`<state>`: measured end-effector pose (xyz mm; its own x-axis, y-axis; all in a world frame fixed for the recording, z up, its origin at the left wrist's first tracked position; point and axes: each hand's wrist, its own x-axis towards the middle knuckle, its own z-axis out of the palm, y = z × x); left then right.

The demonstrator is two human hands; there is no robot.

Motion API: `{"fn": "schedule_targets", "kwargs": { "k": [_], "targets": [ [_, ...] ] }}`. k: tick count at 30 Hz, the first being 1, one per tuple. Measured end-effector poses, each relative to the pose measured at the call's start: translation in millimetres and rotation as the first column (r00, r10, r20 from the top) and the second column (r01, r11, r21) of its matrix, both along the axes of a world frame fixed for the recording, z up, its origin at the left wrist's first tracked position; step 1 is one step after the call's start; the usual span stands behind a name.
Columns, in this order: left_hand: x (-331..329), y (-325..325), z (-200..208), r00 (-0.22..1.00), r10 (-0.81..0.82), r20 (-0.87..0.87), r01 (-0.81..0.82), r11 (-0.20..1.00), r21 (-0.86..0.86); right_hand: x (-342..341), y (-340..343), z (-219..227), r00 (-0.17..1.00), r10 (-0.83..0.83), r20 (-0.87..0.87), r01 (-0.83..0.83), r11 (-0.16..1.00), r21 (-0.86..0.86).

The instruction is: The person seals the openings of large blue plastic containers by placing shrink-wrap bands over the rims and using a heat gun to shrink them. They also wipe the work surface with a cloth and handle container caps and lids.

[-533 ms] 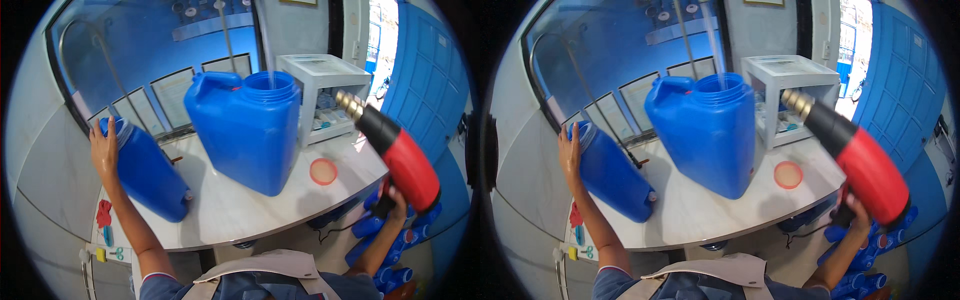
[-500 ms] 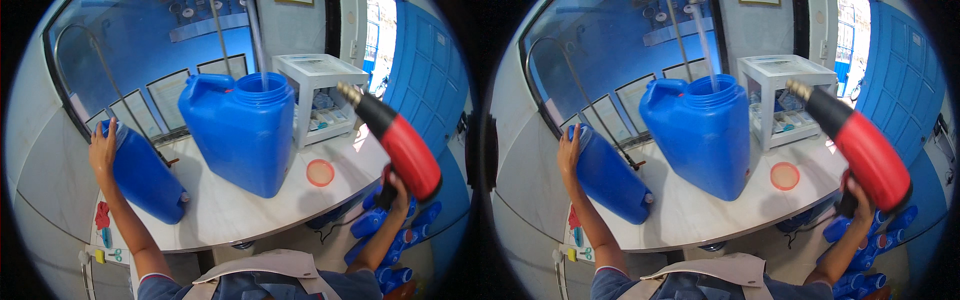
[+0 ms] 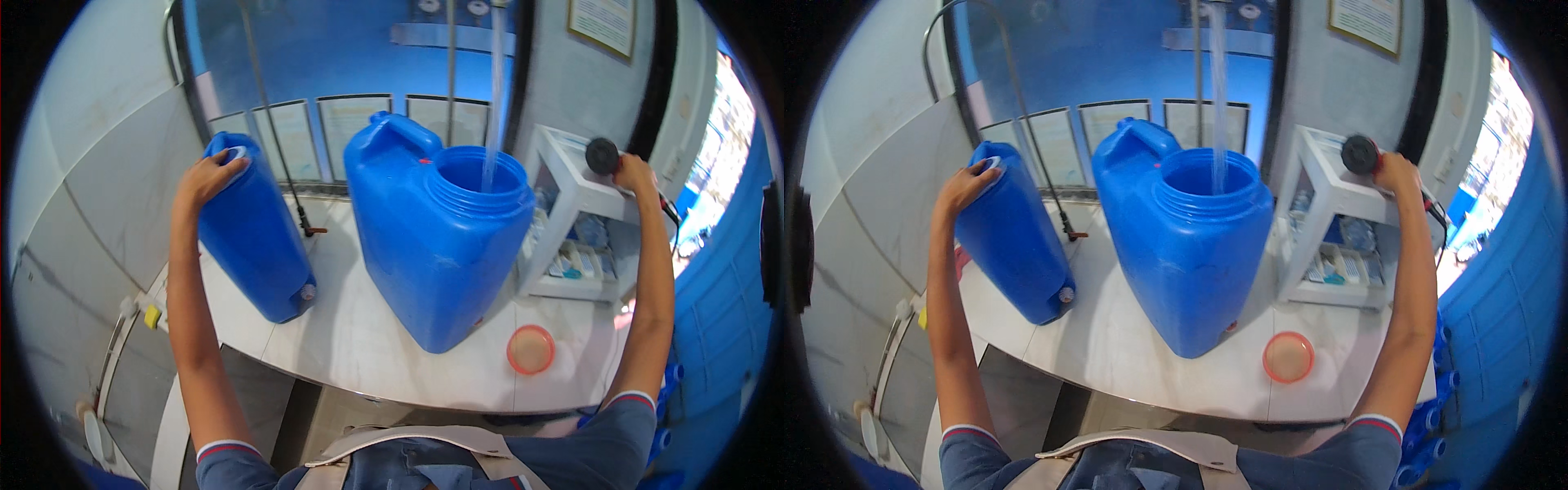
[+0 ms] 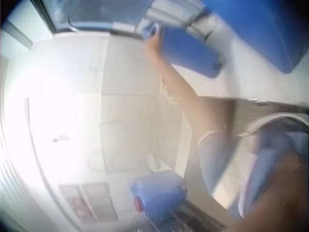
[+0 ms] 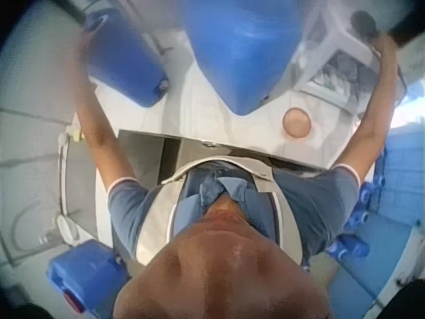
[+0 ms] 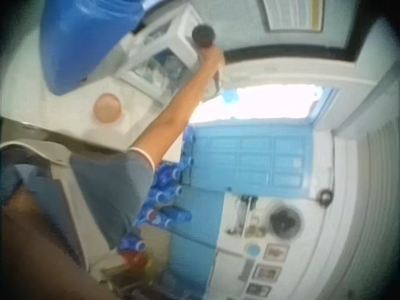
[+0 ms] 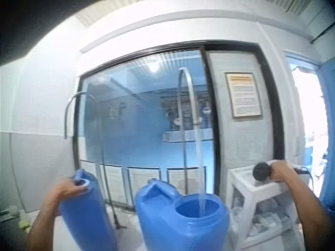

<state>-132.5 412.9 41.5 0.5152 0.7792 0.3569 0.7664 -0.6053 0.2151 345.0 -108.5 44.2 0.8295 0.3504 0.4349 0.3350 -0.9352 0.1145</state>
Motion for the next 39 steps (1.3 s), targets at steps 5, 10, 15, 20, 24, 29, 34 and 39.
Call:
{"fn": "schedule_targets", "kwargs": {
  "k": [5, 10, 15, 20, 24, 29, 34, 39],
  "targets": [
    [-5.6, -14.8, 3.0, 1.0, 0.001, 0.012, -0.001, 0.999, 0.044, 37.2, 16.1, -24.5, 0.997, 0.019, -0.075, -0.021, 0.999, -0.026],
    [1.2, -7.4, -3.9, 0.999, -0.035, 0.023, 0.032, 0.995, 0.094, 64.4, -28.4, -12.4, 0.997, 0.06, -0.052, -0.06, 0.998, 0.006],
    [-8.4, -5.4, -4.8, 1.0, 0.024, 0.02, -0.027, 0.993, 0.116, -113.6, -25.7, -19.3, 0.815, 0.458, 0.355, -0.551, 0.424, 0.719],
    [-31.5, 37.8, -1.9, 0.948, -0.143, 0.286, 0.159, 0.987, -0.035, -356.2, 151.6, -54.1, 0.352, 0.882, 0.312, -0.68, 0.012, 0.734],
    [-32.0, 123.6, -13.3, 0.647, -0.137, 0.75, 0.398, 0.9, -0.179, -438.4, 357.5, -43.0, 0.188, 0.895, 0.404, -0.894, -0.015, 0.447],
    [-53.7, 332.8, -113.1, 0.106, 0.009, 0.994, 0.604, 0.794, -0.072, -502.6, 538.8, -22.4, 0.609, 0.675, 0.417, -0.791, 0.559, 0.25],
    [10.3, 264.1, -174.5, 0.222, 0.15, 0.963, 0.806, 0.528, -0.268, -477.6, 551.2, -31.9, 0.809, 0.555, 0.194, -0.577, 0.812, 0.086],
    [1.5, 280.5, -187.5, 0.219, 0.278, 0.935, 0.833, 0.446, -0.327, -477.7, 538.0, -28.2, 0.638, 0.692, 0.338, -0.729, 0.684, -0.021]
  ]
}}
